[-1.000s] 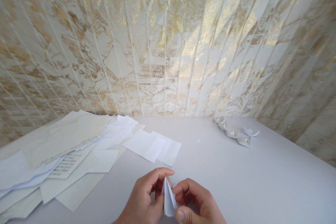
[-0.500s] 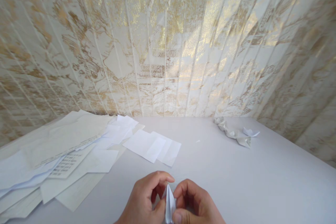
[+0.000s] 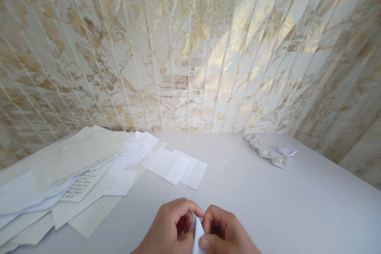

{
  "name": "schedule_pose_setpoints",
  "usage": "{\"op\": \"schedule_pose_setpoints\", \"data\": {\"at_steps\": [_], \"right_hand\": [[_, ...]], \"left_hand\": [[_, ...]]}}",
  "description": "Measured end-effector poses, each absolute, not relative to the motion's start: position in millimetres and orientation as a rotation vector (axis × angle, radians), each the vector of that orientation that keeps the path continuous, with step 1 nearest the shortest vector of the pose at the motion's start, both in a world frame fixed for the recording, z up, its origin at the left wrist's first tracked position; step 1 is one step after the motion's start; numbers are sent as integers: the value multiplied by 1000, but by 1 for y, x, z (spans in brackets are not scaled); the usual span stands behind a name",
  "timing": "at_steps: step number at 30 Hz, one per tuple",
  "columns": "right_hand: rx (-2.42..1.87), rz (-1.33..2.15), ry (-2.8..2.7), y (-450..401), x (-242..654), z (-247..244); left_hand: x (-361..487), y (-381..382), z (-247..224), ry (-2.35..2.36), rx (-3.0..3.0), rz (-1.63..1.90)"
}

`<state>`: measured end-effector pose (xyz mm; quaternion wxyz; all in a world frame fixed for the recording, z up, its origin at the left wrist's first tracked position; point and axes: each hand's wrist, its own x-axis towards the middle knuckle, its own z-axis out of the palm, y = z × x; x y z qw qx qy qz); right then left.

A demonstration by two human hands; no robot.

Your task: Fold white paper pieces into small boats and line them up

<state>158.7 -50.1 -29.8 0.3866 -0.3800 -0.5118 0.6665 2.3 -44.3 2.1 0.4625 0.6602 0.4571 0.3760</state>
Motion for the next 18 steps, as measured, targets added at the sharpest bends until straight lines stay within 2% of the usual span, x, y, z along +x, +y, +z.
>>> {"op": "schedule_pose_setpoints", "data": {"at_steps": [7, 10, 18], "right_hand": [[-718, 1801, -1024, -42, 156, -32], [-553, 1897, -895, -41, 152, -29], [-457, 2008, -774, -44, 149, -29]], "left_hand": [[-4, -35, -5, 651, 943, 689], [-8, -33, -7, 477, 853, 644], [-8, -30, -13, 607, 934, 655]]}}
